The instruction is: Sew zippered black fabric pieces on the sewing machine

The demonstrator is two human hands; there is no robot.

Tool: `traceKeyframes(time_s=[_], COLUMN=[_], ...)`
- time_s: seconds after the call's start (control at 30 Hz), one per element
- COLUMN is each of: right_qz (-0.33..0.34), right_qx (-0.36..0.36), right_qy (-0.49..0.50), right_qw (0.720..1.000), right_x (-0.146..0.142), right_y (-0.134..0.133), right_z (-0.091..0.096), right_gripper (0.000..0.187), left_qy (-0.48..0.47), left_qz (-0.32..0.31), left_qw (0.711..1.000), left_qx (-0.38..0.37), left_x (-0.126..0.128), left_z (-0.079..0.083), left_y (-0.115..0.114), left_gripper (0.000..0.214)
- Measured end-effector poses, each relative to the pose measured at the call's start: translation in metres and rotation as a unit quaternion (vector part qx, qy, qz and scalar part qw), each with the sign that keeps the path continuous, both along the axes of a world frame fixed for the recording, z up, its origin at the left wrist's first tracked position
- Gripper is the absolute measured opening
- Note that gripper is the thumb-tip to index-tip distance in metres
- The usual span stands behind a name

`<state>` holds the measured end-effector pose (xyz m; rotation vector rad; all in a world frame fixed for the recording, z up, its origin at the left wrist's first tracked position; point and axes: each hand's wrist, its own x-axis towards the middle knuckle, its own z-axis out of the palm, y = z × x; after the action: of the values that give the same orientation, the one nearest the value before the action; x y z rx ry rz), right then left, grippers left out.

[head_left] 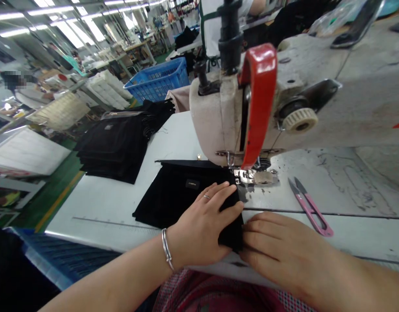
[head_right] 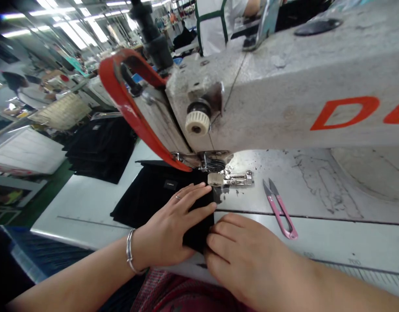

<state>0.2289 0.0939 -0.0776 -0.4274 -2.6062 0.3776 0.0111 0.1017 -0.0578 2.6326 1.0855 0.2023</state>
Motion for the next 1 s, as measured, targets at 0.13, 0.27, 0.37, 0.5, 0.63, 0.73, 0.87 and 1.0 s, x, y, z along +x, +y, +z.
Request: traceKeyframes(time_s=[0.13,0.27,0.37,0.5,0.63,0.73,0.87,1.0], right_qz=[-0.017,-0.037,-0.05,-0.054,-0.047,-0.043,-0.031,-0.027], right_qx=[0.012,0.027,0.039,0.021,-0.004,-0.024,-0.037,-0.051], right_qy=[0.023,0.02,0.021,0.034,0.025,0.031,0.022,0.019], right_qw=[1.0,0.999,0.998,0.998,0.999,0.998,0.999,0.998], right_x=[-0.002,-0.001,-0.001,-0.002,0.0,0.004,0.008,0.011], right_y=[0.003,0.005,0.007,0.01,0.012,0.013,0.016,0.018], right_z=[-0.001,-0.008,-0.013,-0.014,-0.014,-0.013,-0.009,-0.006], right_gripper=[0.029,0.03,0.027,0.021,0.017,0.017,0.016,0.011], left_qy=[0.002,0.009,0.025,-0.037,-0.065,-0.048,-0.09,-0.123], left_qz=[-0.007,-0.013,-0.038,-0.059,-0.073,-0.093,-0.1,-0.12], left_qw=[1.0,0.999,0.997,0.986,0.979,0.982,0.981,0.977], left_qx=[0.01,0.034,0.068,0.154,0.181,0.156,0.136,0.126], left_x=[-0.001,-0.003,-0.007,-0.011,-0.009,-0.008,-0.01,-0.014], left_z=[0.0,-0.003,-0.006,-0.009,-0.012,-0.012,-0.011,-0.012], left_y=[0.013,0.022,0.019,0.008,0.002,-0.001,-0.005,-0.007], left_gripper=[0.069,0.068,0.061,0.035,0.031,0.028,0.023,0.022])
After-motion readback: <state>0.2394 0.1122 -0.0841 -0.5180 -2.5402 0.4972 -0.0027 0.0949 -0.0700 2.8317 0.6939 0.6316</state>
